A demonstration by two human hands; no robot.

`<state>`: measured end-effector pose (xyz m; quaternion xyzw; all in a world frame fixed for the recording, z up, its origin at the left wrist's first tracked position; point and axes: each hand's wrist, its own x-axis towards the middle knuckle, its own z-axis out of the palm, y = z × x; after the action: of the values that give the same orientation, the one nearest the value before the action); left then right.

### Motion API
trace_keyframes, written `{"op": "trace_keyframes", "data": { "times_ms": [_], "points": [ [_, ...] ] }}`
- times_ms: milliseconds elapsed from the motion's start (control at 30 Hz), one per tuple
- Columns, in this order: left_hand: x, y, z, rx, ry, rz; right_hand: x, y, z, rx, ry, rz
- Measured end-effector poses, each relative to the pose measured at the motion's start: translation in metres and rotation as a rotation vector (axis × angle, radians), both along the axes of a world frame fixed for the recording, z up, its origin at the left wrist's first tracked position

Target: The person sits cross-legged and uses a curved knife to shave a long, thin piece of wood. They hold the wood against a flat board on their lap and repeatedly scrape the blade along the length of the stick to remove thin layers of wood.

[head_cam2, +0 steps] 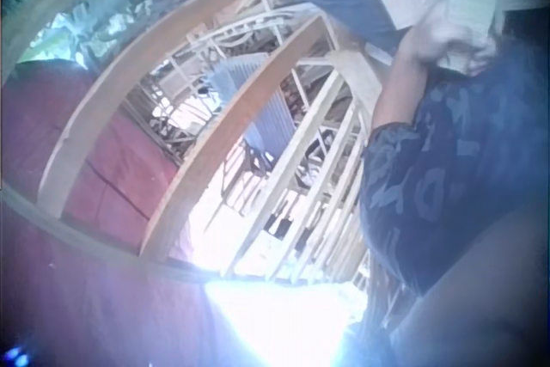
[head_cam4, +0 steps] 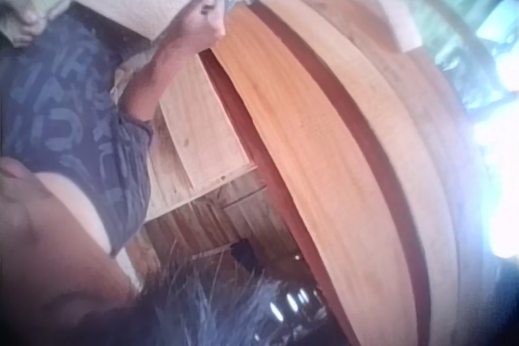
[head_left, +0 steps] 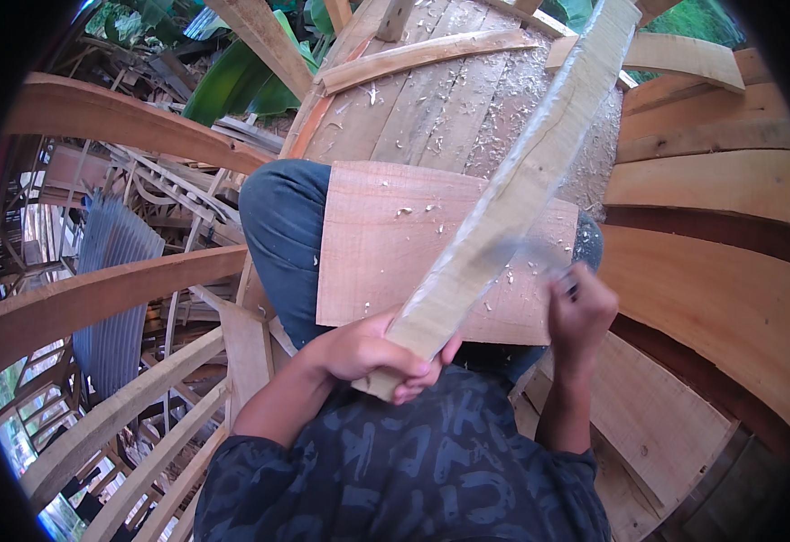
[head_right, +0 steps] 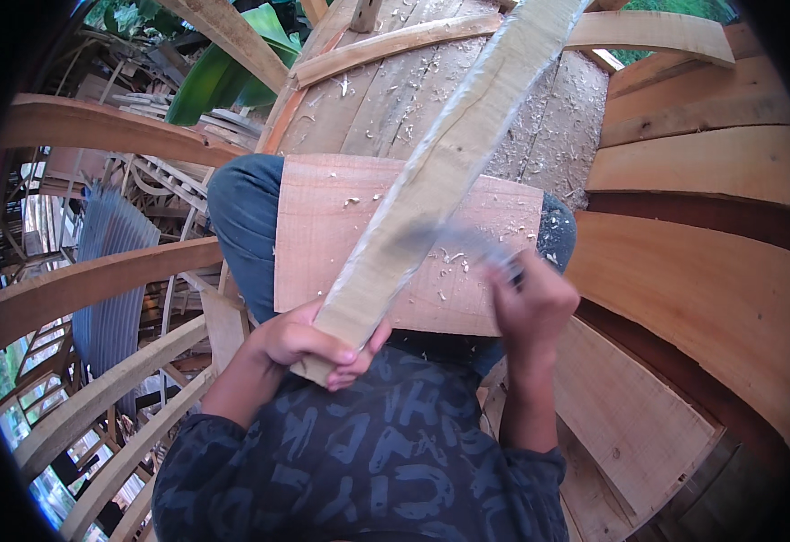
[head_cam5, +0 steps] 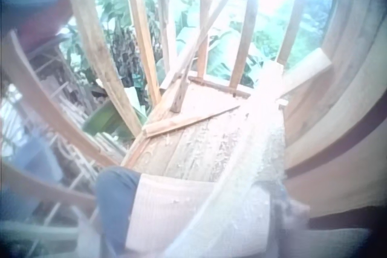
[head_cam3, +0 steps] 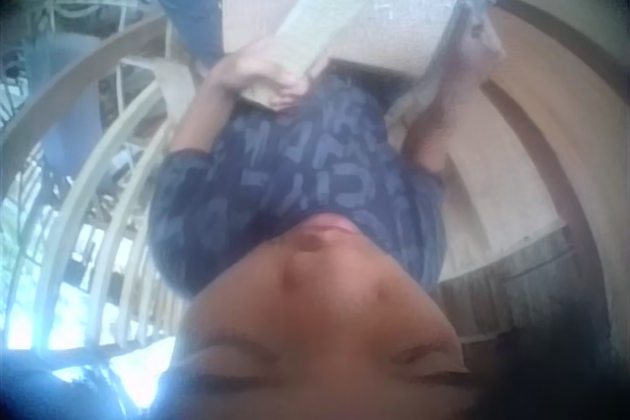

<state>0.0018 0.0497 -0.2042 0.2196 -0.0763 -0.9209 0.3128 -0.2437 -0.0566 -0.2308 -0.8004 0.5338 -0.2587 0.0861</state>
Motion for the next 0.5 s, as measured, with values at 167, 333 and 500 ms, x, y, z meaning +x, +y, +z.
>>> {"op": "trace_keyframes", "data": {
  "times_ms": [167, 333, 500],
  "points": [
    [0.007, 0.026, 0.0, -0.027, 0.06, -0.039, -0.039, -0.034, 0.033, 0.173, -0.411, -0.236],
    [0.005, 0.013, -0.007, 0.066, 0.185, 0.089, 0.015, 0.004, 0.019, 0.358, -0.225, 0.052],
    [0.004, 0.002, -0.006, 0.038, 0.211, 0.113, 0.019, 0.032, 0.012, 0.42, -0.172, 0.2]
  ]
}}
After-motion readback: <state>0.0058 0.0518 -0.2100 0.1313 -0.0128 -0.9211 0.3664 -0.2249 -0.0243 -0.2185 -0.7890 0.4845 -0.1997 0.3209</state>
